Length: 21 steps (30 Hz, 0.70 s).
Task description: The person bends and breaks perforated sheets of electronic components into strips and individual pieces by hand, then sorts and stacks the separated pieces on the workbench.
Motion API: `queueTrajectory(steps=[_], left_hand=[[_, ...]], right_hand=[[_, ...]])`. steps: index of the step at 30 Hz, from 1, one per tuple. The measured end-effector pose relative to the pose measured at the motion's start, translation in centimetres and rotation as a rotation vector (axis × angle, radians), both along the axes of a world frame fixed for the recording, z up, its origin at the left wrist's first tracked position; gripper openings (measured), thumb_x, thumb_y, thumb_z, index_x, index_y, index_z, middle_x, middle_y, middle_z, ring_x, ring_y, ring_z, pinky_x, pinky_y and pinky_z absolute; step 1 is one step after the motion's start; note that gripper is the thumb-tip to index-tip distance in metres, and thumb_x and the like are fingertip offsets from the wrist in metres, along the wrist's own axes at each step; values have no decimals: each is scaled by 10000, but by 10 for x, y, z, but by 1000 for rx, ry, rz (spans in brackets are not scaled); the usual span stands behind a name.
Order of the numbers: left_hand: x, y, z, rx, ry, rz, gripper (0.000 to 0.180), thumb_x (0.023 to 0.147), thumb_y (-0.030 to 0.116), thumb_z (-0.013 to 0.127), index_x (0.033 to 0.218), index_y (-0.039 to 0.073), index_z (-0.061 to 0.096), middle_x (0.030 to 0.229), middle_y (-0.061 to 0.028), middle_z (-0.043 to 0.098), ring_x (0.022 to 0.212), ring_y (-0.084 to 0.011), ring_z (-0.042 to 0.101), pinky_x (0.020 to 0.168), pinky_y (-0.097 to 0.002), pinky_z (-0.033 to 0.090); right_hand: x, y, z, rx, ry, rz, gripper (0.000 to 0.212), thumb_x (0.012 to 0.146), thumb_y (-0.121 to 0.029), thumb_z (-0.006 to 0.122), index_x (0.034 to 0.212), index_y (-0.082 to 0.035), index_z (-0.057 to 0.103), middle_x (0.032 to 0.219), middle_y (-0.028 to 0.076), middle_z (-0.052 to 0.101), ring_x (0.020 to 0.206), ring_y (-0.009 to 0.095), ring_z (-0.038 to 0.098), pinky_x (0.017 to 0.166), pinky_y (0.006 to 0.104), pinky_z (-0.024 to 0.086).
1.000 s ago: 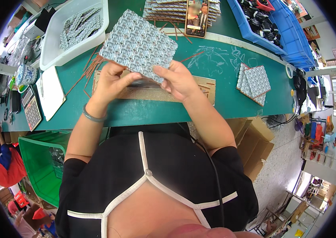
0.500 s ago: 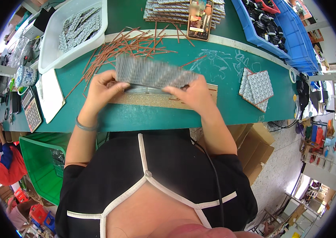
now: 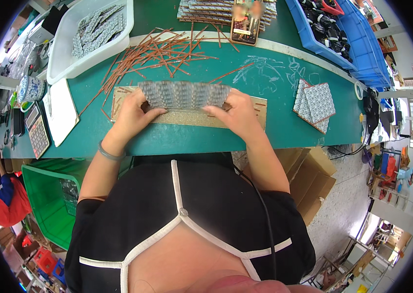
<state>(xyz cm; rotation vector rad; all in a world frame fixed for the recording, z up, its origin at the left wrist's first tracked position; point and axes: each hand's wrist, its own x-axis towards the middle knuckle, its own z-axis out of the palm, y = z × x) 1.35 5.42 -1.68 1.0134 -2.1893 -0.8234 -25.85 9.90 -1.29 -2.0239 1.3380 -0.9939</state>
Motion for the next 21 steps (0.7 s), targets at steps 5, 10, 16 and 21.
queueTrajectory(steps=[5,10,16,21], left_hand=[[8,6,11,300,61,22,340,724,52,758,1038,5,636,970,-96,642,898,-182,609,811,-297,485],[7,2,16,401,218,45,214,840,95,678,1019,-18,648,916,-50,647,850,-95,589,739,-247,494],[16,0,-1,224,218,25,161,852,109,657,959,-12,651,823,-83,620,743,-128,597,661,-269,478],[9,0,-2,-33,156,30,150,838,128,672,913,0,650,750,-103,584,682,-179,575,630,-298,456]], right_hand=[[2,-7,-5,140,-238,-62,225,714,-123,766,905,-24,701,849,119,668,770,241,611,700,331,478],[0,-9,-1,114,-131,-35,238,699,-125,771,909,-32,709,850,110,673,798,241,610,727,329,479],[7,-9,8,68,-97,62,251,688,-122,774,907,-22,701,888,122,664,793,235,590,718,344,467],[-2,-5,-11,78,-194,-91,208,703,-77,761,849,27,656,826,94,630,739,193,586,669,279,471]])
